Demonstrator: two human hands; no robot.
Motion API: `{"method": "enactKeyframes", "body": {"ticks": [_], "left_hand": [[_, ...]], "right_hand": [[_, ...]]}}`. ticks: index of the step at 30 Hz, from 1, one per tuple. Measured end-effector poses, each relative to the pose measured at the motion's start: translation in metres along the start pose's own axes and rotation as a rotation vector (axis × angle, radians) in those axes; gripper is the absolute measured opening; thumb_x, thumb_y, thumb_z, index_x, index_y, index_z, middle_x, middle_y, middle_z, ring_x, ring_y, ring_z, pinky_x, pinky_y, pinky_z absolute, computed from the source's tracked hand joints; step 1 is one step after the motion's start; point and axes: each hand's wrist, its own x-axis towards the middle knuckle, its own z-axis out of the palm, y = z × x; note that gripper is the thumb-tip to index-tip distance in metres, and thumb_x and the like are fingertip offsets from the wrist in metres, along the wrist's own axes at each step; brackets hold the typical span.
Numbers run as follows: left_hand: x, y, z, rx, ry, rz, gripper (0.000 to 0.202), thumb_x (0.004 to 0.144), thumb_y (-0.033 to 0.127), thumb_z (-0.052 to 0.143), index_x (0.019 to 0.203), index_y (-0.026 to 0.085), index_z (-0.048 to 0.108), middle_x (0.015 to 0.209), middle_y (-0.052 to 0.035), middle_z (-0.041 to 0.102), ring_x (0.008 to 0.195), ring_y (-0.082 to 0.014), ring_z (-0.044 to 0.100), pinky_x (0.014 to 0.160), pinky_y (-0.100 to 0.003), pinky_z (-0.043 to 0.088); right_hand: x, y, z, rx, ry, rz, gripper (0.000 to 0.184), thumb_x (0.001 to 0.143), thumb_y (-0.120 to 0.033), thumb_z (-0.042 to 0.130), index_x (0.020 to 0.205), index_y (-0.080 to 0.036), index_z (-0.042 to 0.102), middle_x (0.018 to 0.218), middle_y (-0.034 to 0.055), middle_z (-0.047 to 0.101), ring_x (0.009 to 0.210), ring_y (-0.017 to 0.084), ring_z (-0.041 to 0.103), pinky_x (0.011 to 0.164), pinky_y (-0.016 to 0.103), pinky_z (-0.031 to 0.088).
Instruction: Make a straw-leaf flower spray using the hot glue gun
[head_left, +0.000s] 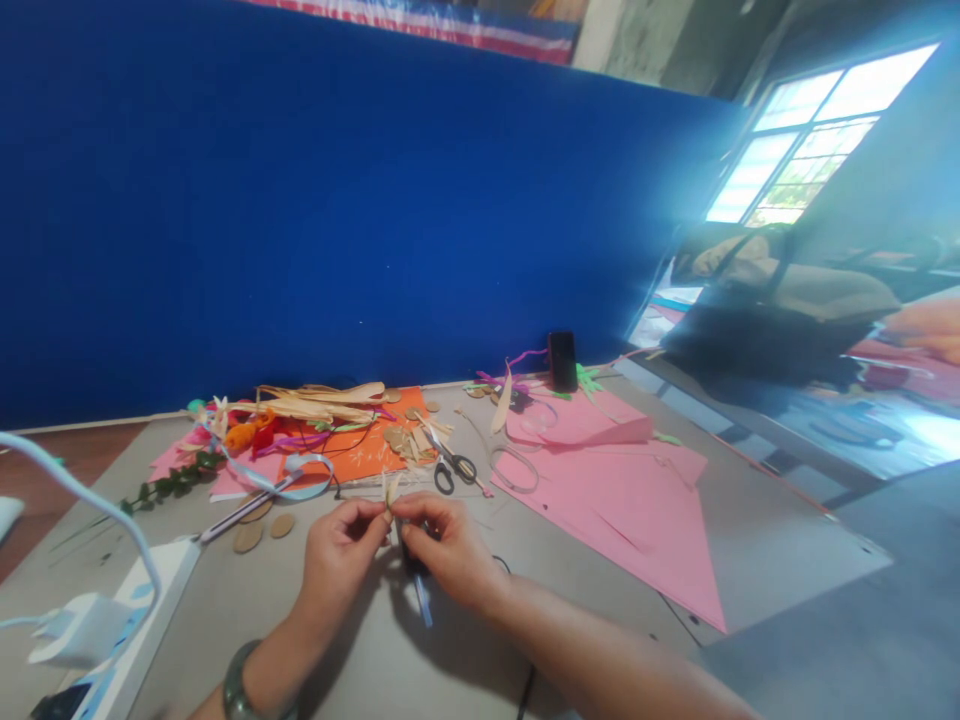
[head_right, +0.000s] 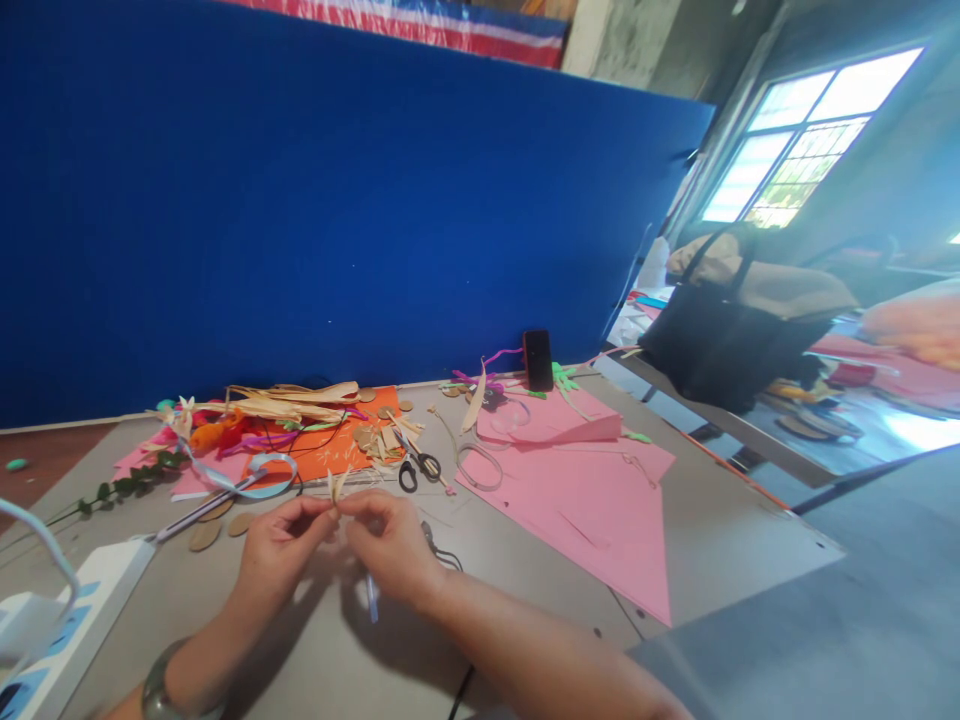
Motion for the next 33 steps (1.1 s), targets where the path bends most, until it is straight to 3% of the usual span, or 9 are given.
{"method": "enactKeyframes", "body": {"ticks": [10,17,23,29,33], "left_hand": [[0.000,-0.002,0.001,0.010,0.017,0.024,0.020,0.064,0.034,0.074,0.067,0.015,0.072,0.059,-0.0035,0.071,0.052,-0.0168,0.063,0.051,-0.025,0.051],[0.001,0.002,0.000,-0.043,-0.010,-0.062,0.024,0.062,0.036,0.076,0.069,0.013,0.071,0.058,-0.0032,0.070,0.050,-0.0159,0.062,0.050,-0.025,0.051],[0.002,-0.001,-0.001,-0.096,-0.005,-0.092,0.026,0.062,0.037,0.077,0.071,0.013,0.071,0.058,-0.0020,0.069,0.050,-0.0154,0.062,0.051,-0.026,0.051],[0.009,-0.020,-0.002,-0.233,0.020,-0.089,0.026,0.066,0.035,0.078,0.078,0.013,0.070,0.066,-0.0022,0.070,0.051,-0.0139,0.062,0.053,-0.025,0.051],[0.009,-0.021,-0.002,-0.284,0.015,-0.095,0.023,0.066,0.031,0.078,0.076,0.013,0.071,0.062,-0.0004,0.068,0.052,-0.0117,0.059,0.053,-0.023,0.048]], "right_hand": [[-0.001,-0.002,-0.001,-0.017,0.001,-0.019,0.025,0.070,-0.009,0.059,0.087,-0.019,0.074,0.090,0.0043,0.073,0.083,0.017,0.066,0.081,0.031,0.052],[0.001,-0.005,-0.003,0.031,-0.060,0.096,0.026,0.073,-0.012,0.056,0.090,-0.018,0.075,0.074,-0.0004,0.068,0.057,0.010,0.057,0.055,0.021,0.047],[0.004,-0.003,-0.006,0.107,-0.014,0.200,0.021,0.075,-0.025,0.065,0.093,-0.015,0.070,0.058,-0.0041,0.061,0.046,0.009,0.053,0.046,0.021,0.044],[0.007,-0.007,-0.009,-0.016,0.065,0.057,0.019,0.066,-0.028,0.078,0.070,-0.016,0.064,0.067,-0.0021,0.061,0.058,0.011,0.056,0.055,0.022,0.046],[0.004,-0.006,-0.005,-0.193,-0.001,0.037,0.019,0.065,-0.028,0.080,0.074,-0.017,0.068,0.061,-0.0036,0.058,0.053,0.010,0.049,0.050,0.021,0.039]]}}
